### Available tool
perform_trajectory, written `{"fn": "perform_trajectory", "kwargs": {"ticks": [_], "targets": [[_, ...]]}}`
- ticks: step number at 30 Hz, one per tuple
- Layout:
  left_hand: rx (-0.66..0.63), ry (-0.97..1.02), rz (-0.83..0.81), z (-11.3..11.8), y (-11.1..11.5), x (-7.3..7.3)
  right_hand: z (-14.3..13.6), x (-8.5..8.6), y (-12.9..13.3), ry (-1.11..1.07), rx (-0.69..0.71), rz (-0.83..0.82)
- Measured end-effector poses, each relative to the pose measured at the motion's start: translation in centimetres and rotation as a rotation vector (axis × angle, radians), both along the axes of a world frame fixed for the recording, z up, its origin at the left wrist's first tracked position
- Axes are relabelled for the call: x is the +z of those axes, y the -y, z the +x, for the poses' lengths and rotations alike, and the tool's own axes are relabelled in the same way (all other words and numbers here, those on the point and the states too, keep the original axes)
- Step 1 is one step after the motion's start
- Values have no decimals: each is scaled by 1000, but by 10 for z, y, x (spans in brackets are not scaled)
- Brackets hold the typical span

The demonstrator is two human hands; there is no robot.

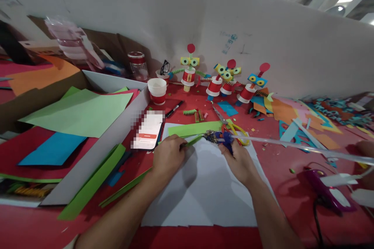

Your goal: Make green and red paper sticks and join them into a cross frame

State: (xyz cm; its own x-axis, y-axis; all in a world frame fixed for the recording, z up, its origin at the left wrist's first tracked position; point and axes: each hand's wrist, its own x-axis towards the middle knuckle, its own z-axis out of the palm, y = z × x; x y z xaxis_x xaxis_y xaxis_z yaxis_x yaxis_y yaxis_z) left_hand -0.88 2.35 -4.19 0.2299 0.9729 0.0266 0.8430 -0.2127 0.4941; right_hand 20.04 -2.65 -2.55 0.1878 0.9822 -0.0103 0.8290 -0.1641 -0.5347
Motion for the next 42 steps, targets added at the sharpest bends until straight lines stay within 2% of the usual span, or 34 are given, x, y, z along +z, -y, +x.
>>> {"fn": "perform_trajectory", "kwargs": {"ticks": [3,5,9,13,15,20,22,24,26,28,31,33,36,39,42], "targets": [[-8,-2,-1,0,0,0,0,0,2,-57,98,13],[-8,-4,-17,0,0,0,2,0,3,-80,84,40],[-24,-5,-47,-4,0,5,18,1,0,-251,-62,114],[-78,-69,-80,-14,1,13,54,6,-9,-477,-356,128],[-89,-111,-93,-18,2,16,78,9,-17,-429,-456,66],[-119,-248,-77,-20,8,18,126,8,-35,-136,-550,-19],[-118,-316,-42,-17,11,18,130,6,-37,-35,-580,-13],[-118,-361,-10,-15,12,19,119,5,-35,94,-589,47],[-114,-378,-3,-14,12,20,94,6,-33,243,-491,177],[-106,-379,-3,-14,11,22,57,6,-32,272,-199,307],[-89,-343,-12,-15,9,23,-3,3,-32,116,338,244],[-101,-291,-22,-14,9,22,-34,-1,-31,123,510,237],[-157,-192,-11,-12,11,20,-54,-5,-30,170,601,216],[-189,-136,14,-10,14,19,-52,-7,-29,183,637,200],[-194,-169,-6,-9,14,20,-45,-7,-29,166,648,208]]}}
